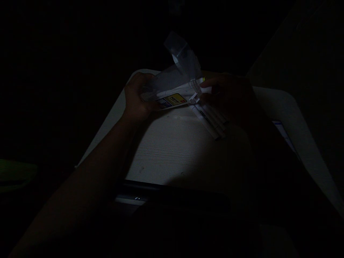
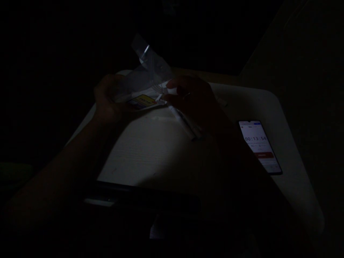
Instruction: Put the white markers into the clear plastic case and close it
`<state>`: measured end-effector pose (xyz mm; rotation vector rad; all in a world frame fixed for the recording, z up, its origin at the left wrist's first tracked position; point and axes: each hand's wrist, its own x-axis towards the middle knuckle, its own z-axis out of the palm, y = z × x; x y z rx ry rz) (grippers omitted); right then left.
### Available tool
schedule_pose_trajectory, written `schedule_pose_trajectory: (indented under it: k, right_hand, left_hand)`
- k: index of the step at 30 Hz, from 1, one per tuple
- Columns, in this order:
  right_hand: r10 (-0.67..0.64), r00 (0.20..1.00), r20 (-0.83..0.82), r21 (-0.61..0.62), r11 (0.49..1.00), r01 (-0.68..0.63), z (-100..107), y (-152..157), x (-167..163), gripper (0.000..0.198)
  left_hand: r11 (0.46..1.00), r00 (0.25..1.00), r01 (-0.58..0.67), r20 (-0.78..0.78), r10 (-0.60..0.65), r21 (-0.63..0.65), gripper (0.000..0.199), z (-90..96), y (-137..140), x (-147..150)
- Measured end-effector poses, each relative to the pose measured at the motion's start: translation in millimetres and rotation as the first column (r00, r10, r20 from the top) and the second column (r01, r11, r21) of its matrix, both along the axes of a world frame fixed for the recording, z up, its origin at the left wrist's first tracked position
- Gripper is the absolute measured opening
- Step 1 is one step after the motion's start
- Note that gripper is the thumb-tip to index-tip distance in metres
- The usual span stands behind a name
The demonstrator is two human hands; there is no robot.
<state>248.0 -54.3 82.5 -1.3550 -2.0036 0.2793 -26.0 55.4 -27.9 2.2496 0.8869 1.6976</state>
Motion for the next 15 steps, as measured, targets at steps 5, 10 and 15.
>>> schedule_pose_trajectory:
  k: [5,10,15]
  right_hand:
    - [-0.117,0.993,0.001,0.022,0.993,0.117,2.1,1.3,4.1,0.015]
    - [-0.078,0.994,-0.078,0.007,0.997,0.078,6.3,0.8,16.0,0.016]
    - [0.013,0.991,-0.131,-0.134,0.991,-0.031,10.9,-3.3,20.0,0.033]
  left_hand:
    - [1.0,1.0,-0.003,0.002,0.003,0.007,0.104,3.4,-3.8,2.5]
    - [0.999,0.999,-0.025,0.031,0.026,-0.027,0.108,0.5,-0.5,2.4]
    - [0.999,1.0,-0.018,0.022,0.018,-0.033,0.108,-1.2,0.1,2.5]
